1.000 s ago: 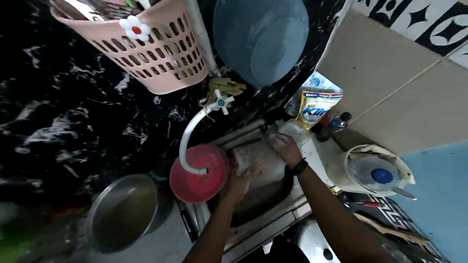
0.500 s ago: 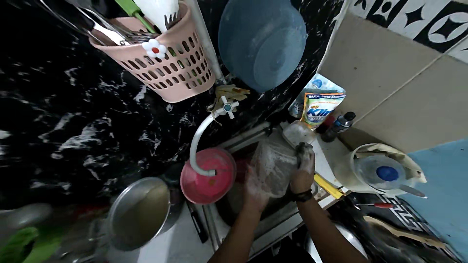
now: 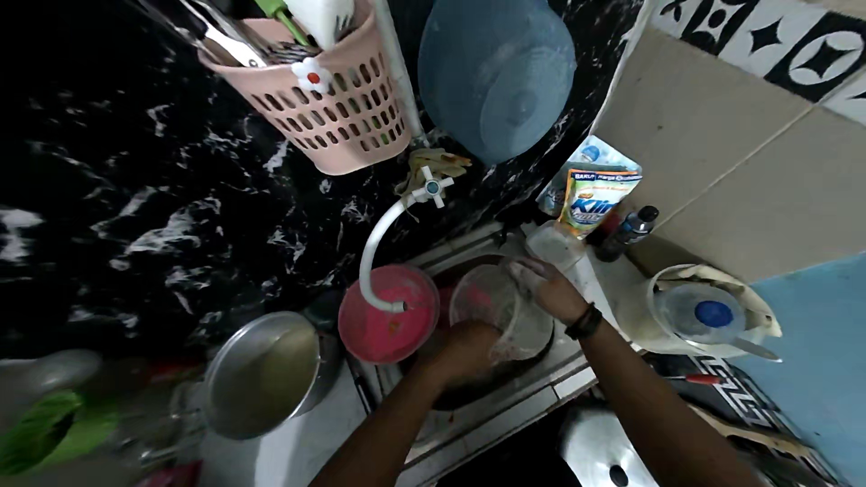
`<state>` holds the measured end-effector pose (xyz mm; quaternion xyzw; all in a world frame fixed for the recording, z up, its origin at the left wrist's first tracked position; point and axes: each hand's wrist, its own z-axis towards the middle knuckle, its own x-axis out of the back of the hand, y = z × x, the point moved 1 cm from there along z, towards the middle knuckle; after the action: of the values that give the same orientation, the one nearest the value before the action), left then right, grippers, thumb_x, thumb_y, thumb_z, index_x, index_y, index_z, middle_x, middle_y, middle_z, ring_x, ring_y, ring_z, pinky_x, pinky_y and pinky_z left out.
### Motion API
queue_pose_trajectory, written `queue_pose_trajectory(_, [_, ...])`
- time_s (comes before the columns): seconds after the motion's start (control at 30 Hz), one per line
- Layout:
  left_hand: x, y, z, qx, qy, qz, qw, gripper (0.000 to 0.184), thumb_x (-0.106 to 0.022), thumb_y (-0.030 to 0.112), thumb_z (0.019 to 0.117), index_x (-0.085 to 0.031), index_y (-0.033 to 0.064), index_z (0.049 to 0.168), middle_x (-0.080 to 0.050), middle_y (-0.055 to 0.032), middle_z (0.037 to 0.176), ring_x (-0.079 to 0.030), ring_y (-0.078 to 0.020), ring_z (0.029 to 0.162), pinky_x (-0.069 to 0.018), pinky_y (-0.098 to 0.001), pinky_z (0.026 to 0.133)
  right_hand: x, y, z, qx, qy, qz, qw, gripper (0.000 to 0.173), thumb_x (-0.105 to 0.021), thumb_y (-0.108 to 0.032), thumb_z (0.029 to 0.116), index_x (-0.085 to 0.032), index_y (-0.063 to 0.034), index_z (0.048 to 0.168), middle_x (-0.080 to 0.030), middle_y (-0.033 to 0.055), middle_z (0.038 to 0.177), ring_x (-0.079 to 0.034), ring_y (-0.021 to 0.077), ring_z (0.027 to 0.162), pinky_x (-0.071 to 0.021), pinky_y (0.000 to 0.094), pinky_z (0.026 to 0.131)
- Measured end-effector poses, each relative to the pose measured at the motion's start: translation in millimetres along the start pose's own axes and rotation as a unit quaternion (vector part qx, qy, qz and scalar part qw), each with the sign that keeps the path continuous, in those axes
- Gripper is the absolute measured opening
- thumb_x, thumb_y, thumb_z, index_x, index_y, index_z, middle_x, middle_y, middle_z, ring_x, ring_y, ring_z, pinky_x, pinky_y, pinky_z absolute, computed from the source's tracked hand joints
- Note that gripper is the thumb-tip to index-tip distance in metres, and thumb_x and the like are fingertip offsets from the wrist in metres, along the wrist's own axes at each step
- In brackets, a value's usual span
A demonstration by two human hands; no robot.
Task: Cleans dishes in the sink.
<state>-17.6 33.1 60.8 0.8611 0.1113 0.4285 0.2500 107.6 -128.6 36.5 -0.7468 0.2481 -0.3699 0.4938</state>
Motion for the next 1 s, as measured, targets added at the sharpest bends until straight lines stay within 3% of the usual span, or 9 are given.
queue_pose_trajectory(0.17, [-14.0,-2.7,-7.2,-0.054,0.001,0.164,0.985,0.025,-0.056,0.006,0.1009,-0.071,0.0077,0.12,-0.07,-0.0184,0.117,-0.06,-0.0408,0.122,-0.0309,-0.0618,0.116,-9.0,5.1,-27.8,-0.055,0.045,-0.2,0.977,0.045,-0.071,-0.018,0.0931,-0.063,-0.0068,0.136,-0.07,0.0188,0.123,-0.067,0.0318,0.116,-0.0519,0.0538,0.102])
queue_pose_trajectory(0.27, [-23.3,-18.1,-11.5,-0.082,0.151,0.122,0.977,0.028,-0.059,0.021,0.1029,-0.069,0.0186,0.129,-0.059,-0.0082,0.145,-0.04,-0.0344,0.147,-0.0142,-0.0652,0.122,-0.6,35.2,-31.1,-0.07,0.115,-0.216,0.967,0.033,-0.068,-0.022,0.0954,-0.069,-0.0033,0.123,-0.072,0.019,0.109,-0.07,0.0328,0.104,-0.0542,0.0561,0.094])
queue_pose_trajectory(0.4, [-75.9,-55.2,4.5,-0.112,0.461,-0.216,0.853,0.082,-0.073,0.056,0.0871,-0.052,0.0018,0.146,-0.037,-0.0234,0.159,-0.035,-0.0327,0.149,-0.0319,-0.0483,0.123,9.2,67.3,-52.3,-0.045,0.199,-0.074,0.976,0.027,-0.065,-0.016,0.0952,-0.069,0.0014,0.116,-0.073,0.0135,0.103,-0.071,0.0192,0.094,-0.0587,0.0427,0.088])
queue_pose_trajectory(0.5, [-93.3,-60.0,4.3,-0.053,0.357,-0.598,0.715,0.064,-0.051,0.027,0.1027,-0.029,-0.0002,0.156,-0.043,-0.0079,0.155,-0.046,-0.0099,0.138,-0.0434,-0.0285,0.111,2.6,77.1,-65.6,-0.051,0.209,0.053,0.975,0.024,-0.063,-0.012,0.0949,-0.068,0.0015,0.114,-0.072,0.0061,0.097,-0.067,0.0079,0.079,-0.0587,0.0295,0.072])
queue_pose_trajectory(0.63, [-101.4,-66.7,-0.2,-0.003,0.231,-0.843,0.486,0.064,-0.043,0.067,0.0978,-0.053,0.0115,0.13,-0.072,-0.0085,0.106,-0.072,-0.0218,0.096,-0.0622,-0.0442,0.08,-18.8,76.8,-75.5,-0.067,0.181,0.026,0.981,0.033,-0.066,-0.015,0.0934,-0.067,0.001,0.122,-0.072,0.0106,0.108,-0.069,0.0132,0.094,-0.0595,0.0349,0.085])
queue_pose_trajectory(0.73, [-110.2,-79.7,1.9,0.02,0.249,-0.868,0.429,0.065,-0.016,0.061,0.1043,-0.052,0.014,0.13,-0.07,-0.0091,0.108,-0.069,-0.0229,0.097,-0.0599,-0.047,0.079,-14.7,42.7,-85.9,-0.082,0.095,-0.135,0.983,0.051,-0.067,-0.027,0.0972,-0.055,-0.0032,0.141,-0.068,0.0171,0.125,-0.067,0.0233,0.114,-0.0543,0.0449,0.101])
queue_pose_trajectory(0.83, [-129.8,-96.7,5.8,-0.03,0.213,-0.894,0.393,0.069,-0.031,0.07,0.0977,-0.055,0.0156,0.131,-0.07,-0.0105,0.112,-0.069,-0.0249,0.101,-0.0595,-0.0496,0.082,-7.5,-1.1,-92.8,-0.069,0.094,-0.268,0.956,0.055,-0.064,-0.038,0.096,-0.051,-0.0042,0.137,-0.07,0.017,0.104,-0.07,0.0312,0.092,-0.0575,0.0567,0.082])
queue_pose_trajectory(0.93, [-137.8,-94.5,7.4,-0.078,0.172,-0.897,0.399,0.069,-0.053,0.077,0.0856,-0.063,0.0194,0.121,-0.073,-0.006,0.106,-0.071,-0.0204,0.098,-0.061,-0.0444,0.081,-9.3,-33.6,-94.3,-0.004,0.038,-0.209,0.977,0.042,-0.059,-0.039,0.0978,-0.058,-0.0084,0.127,-0.07,0.0064,0.096,-0.069,0.0165,0.079,-0.0609,0.0412,0.071])
queue_pose_trajectory(1.0, [-138.2,-84.8,4.2,-0.077,0.174,-0.892,0.409,0.07,-0.039,0.075,0.0937,-0.061,0.0174,0.125,-0.072,-0.0055,0.108,-0.07,-0.0186,0.099,-0.0603,-0.0421,0.082,-25.5,-43.6,-89.6,-0.014,-0.082,-0.192,0.978,0.049,-0.057,-0.042,0.102,-0.055,-0.0148,0.142,-0.069,0.0061,0.121,-0.07,0.0155,0.103,-0.0599,0.04,0.091])
